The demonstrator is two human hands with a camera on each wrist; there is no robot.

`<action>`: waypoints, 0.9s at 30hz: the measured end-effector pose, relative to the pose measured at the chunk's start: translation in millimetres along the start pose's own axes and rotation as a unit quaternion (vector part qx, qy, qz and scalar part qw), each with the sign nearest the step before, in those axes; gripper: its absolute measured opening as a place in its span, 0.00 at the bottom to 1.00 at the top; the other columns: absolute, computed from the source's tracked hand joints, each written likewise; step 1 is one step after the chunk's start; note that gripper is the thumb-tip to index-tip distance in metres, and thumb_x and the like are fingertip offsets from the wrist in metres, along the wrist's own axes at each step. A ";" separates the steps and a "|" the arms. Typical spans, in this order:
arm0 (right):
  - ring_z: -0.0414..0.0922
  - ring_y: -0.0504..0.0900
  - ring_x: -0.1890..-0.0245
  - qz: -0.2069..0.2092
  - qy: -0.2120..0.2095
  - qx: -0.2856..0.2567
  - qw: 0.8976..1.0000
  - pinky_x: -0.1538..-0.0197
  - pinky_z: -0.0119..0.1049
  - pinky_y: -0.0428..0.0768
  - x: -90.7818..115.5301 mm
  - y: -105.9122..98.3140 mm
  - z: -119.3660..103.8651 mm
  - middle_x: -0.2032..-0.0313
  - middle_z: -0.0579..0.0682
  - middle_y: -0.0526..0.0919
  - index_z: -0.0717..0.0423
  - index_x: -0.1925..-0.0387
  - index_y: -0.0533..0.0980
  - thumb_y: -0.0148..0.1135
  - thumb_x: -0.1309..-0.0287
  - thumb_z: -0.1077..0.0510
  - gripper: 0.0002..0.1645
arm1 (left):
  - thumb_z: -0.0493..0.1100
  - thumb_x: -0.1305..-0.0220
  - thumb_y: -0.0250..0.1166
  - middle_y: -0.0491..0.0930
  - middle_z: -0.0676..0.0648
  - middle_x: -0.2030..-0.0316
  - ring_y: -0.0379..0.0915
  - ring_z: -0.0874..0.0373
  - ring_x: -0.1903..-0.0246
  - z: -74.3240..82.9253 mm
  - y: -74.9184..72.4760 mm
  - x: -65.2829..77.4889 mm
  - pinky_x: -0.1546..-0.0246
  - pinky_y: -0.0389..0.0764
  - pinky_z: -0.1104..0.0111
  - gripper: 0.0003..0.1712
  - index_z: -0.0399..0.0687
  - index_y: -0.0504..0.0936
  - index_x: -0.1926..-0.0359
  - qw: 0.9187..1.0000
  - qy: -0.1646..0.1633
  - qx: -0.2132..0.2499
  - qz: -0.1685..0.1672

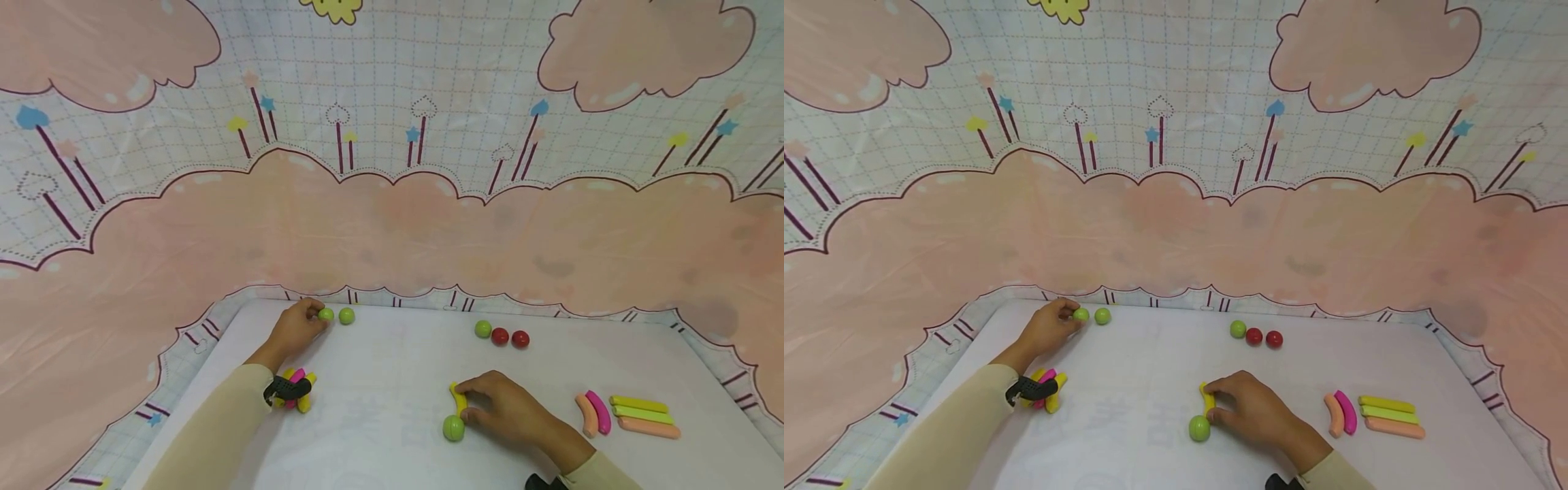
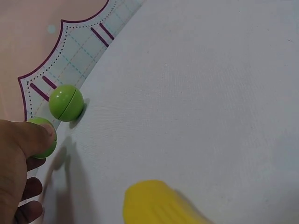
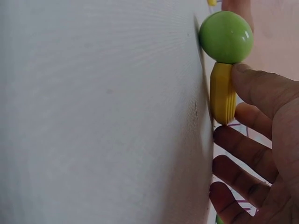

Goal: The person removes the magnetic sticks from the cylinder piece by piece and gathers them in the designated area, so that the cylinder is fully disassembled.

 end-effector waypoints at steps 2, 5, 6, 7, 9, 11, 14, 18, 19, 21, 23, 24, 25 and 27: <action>0.42 0.78 0.47 0.002 -0.003 0.000 1.000 0.40 0.48 0.78 0.1 0.4 0.3 0.51 0.37 0.82 0.41 0.46 0.84 0.73 0.41 0.42 0.22 | 0.43 0.33 0.70 0.83 0.41 0.49 0.75 0.42 0.44 0.4 0.8 0.0 0.40 0.73 0.46 0.21 0.40 0.78 0.43 1.000 0.004 -0.001 0.000; 0.41 0.78 0.48 0.006 -0.008 0.001 1.000 0.40 0.47 0.78 0.0 1.0 1.0 0.51 0.37 0.82 0.41 0.46 0.84 0.73 0.40 0.43 0.22 | 0.42 0.34 0.70 0.83 0.42 0.50 0.76 0.45 0.48 1.6 2.1 0.8 0.42 0.75 0.49 0.21 0.40 0.78 0.43 1.000 0.006 0.004 0.000; 0.41 0.78 0.48 0.007 -0.010 0.000 1.000 0.40 0.47 0.77 -0.1 1.1 1.2 0.51 0.37 0.82 0.42 0.46 0.84 0.73 0.40 0.43 0.22 | 0.42 0.34 0.69 0.83 0.42 0.50 0.76 0.45 0.48 2.3 2.5 1.1 0.43 0.75 0.50 0.21 0.39 0.78 0.43 1.000 0.008 0.007 0.000; 0.41 0.78 0.48 0.007 -0.012 0.000 1.000 0.40 0.47 0.77 -0.1 1.2 1.5 0.51 0.37 0.82 0.42 0.46 0.84 0.73 0.40 0.43 0.22 | 0.42 0.34 0.69 0.83 0.42 0.50 0.77 0.45 0.49 2.8 3.0 1.2 0.43 0.75 0.50 0.21 0.39 0.78 0.43 1.000 0.010 0.008 0.000; 0.41 0.78 0.48 0.007 -0.014 0.001 1.000 0.40 0.46 0.77 -0.2 1.5 2.0 0.51 0.37 0.82 0.42 0.46 0.84 0.73 0.40 0.44 0.22 | 0.42 0.35 0.69 0.83 0.41 0.50 0.77 0.45 0.49 3.5 4.2 1.1 0.43 0.75 0.50 0.22 0.39 0.77 0.43 1.000 0.010 0.010 0.001; 0.41 0.78 0.48 0.007 -0.015 0.001 1.000 0.40 0.46 0.77 -0.2 1.7 2.5 0.51 0.37 0.82 0.43 0.46 0.84 0.73 0.40 0.44 0.22 | 0.43 0.34 0.69 0.83 0.41 0.50 0.77 0.45 0.49 3.6 5.5 0.9 0.43 0.75 0.50 0.22 0.39 0.77 0.43 1.000 0.009 0.010 -0.002; 0.41 0.78 0.48 0.007 -0.016 0.000 1.000 0.40 0.46 0.78 0.0 1.5 2.7 0.51 0.37 0.82 0.42 0.46 0.84 0.73 0.40 0.43 0.22 | 0.43 0.33 0.69 0.82 0.40 0.49 0.77 0.45 0.47 3.5 6.9 1.2 0.41 0.75 0.49 0.22 0.39 0.77 0.43 1.000 0.011 0.003 -0.003; 0.41 0.78 0.48 0.008 -0.014 -0.002 1.000 0.41 0.47 0.78 0.0 1.2 2.2 0.50 0.38 0.82 0.42 0.46 0.84 0.73 0.40 0.42 0.22 | 0.43 0.33 0.69 0.83 0.40 0.48 0.77 0.44 0.46 3.7 7.3 1.8 0.40 0.74 0.48 0.23 0.38 0.77 0.41 1.000 0.015 -0.006 -0.004; 0.41 0.78 0.48 0.008 -0.015 -0.002 1.000 0.41 0.47 0.78 0.0 1.1 2.0 0.50 0.38 0.83 0.43 0.46 0.84 0.73 0.40 0.43 0.22 | 0.43 0.33 0.69 0.83 0.39 0.48 0.77 0.43 0.45 3.8 7.2 1.9 0.39 0.74 0.48 0.24 0.38 0.76 0.40 1.000 0.017 -0.006 -0.003; 0.41 0.78 0.48 0.009 -0.015 0.000 1.000 0.40 0.47 0.78 -0.3 1.3 1.9 0.50 0.38 0.83 0.43 0.46 0.84 0.74 0.40 0.44 0.22 | 0.43 0.34 0.69 0.83 0.38 0.47 0.77 0.41 0.44 4.5 6.8 2.2 0.39 0.73 0.47 0.26 0.37 0.75 0.38 1.000 0.020 -0.006 -0.004; 0.41 0.78 0.48 0.010 -0.017 0.002 1.000 0.41 0.47 0.78 -0.2 1.3 1.9 0.50 0.38 0.83 0.43 0.46 0.84 0.73 0.40 0.44 0.22 | 0.43 0.34 0.69 0.83 0.37 0.46 0.76 0.40 0.42 5.1 6.0 2.6 0.37 0.71 0.46 0.28 0.37 0.74 0.37 1.000 0.021 -0.007 -0.004; 0.42 0.78 0.48 0.011 -0.020 0.003 1.000 0.41 0.47 0.78 -0.1 1.2 2.0 0.50 0.38 0.83 0.43 0.46 0.84 0.73 0.40 0.44 0.22 | 0.43 0.34 0.69 0.82 0.37 0.45 0.76 0.40 0.41 5.4 5.3 2.9 0.37 0.71 0.46 0.29 0.37 0.73 0.36 1.000 0.022 -0.008 -0.004; 0.42 0.78 0.48 0.011 -0.022 0.003 1.000 0.41 0.47 0.78 -0.2 1.2 2.3 0.50 0.38 0.83 0.44 0.46 0.84 0.73 0.40 0.44 0.22 | 0.43 0.35 0.69 0.82 0.36 0.45 0.75 0.39 0.41 5.6 4.5 3.2 0.37 0.70 0.46 0.29 0.37 0.73 0.36 1.000 0.024 -0.010 -0.003; 0.42 0.78 0.48 0.012 -0.025 0.004 1.000 0.41 0.47 0.78 -0.5 1.1 2.5 0.51 0.38 0.83 0.44 0.46 0.84 0.73 0.40 0.44 0.22 | 0.43 0.34 0.69 0.81 0.36 0.44 0.75 0.39 0.41 5.4 2.5 3.4 0.37 0.70 0.46 0.29 0.37 0.73 0.36 0.999 0.028 -0.019 0.000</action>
Point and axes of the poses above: each hand's wrist, its own x-axis away from the middle knuckle, its own y-axis out of the palm, z = x × y, the point moved 1 cm from there along -x, towards the middle knuckle
